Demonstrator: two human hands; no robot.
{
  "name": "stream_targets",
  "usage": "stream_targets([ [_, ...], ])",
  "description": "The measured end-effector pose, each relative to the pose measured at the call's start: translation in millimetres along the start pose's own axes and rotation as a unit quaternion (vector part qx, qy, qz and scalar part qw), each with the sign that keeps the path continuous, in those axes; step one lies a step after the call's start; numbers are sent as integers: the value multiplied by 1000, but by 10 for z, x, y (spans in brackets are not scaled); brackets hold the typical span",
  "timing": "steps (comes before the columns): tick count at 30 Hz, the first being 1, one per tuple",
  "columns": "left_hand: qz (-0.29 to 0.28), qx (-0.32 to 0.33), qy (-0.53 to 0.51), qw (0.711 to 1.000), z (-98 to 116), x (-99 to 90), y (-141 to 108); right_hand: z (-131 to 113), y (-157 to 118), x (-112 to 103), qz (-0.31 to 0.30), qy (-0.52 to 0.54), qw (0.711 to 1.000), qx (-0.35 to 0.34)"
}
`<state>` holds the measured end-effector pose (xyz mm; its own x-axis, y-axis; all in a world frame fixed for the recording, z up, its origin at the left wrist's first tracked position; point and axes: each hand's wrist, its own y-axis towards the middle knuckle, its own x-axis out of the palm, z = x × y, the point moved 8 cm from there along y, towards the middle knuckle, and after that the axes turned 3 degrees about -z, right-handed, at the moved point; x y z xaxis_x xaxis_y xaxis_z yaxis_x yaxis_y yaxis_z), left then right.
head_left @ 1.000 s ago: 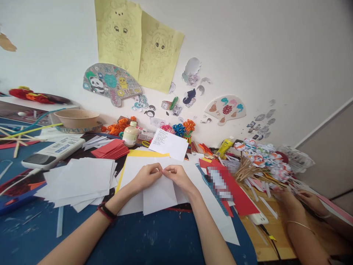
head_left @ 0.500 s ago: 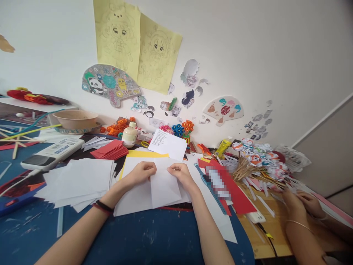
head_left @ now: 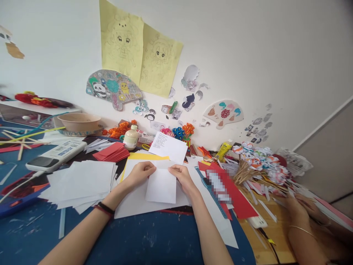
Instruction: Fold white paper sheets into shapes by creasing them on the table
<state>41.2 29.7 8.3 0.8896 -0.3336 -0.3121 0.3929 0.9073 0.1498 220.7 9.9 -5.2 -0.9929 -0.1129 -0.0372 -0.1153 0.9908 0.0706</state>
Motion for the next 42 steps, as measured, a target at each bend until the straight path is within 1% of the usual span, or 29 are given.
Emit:
stream_targets([
  [4, -29, -4, -6, 1000, -3, 53, -25, 24, -44, 181, -112, -28, 993, 30],
  [6, -47, 1, -5, 999, 0, 101, -35, 16, -64, 237, -141, -42, 989, 30],
  [9, -55, 14, 1, 998, 19, 159, -43, 8, -62, 267, -136, -44, 990, 22],
  [13, -38, 25, 8, 999, 43, 179, -32, 51, -26, 306, -115, -58, 991, 17],
  [16, -26, 32, 9, 999, 52, 155, -17, 87, 4, 327, -104, -66, 992, 11],
  [19, -2, 34, 3, 999, 37, 67, -2, 96, 20, 310, -104, -62, 993, 4],
  [25, 67, 14, -33, 997, -73, -215, 32, 78, 28, 162, -108, -43, 993, 5],
  [31, 104, -8, -104, 989, -143, -308, 30, 4, 21, -17, -81, -24, 996, -10],
  [35, 142, -23, -168, 975, -189, -422, 1, -99, 7, -106, -43, -6, 998, -38],
  [37, 138, -31, -201, 969, -207, -406, -2, -122, -5, -57, -40, -2, 998, -41],
  [38, 130, -37, -218, 967, -217, -370, 0, -121, -14, 1, -51, -1, 998, -38],
  [42, 96, -70, -276, 954, -267, -160, 2, -126, -80, 307, -133, 27, 990, -34],
])
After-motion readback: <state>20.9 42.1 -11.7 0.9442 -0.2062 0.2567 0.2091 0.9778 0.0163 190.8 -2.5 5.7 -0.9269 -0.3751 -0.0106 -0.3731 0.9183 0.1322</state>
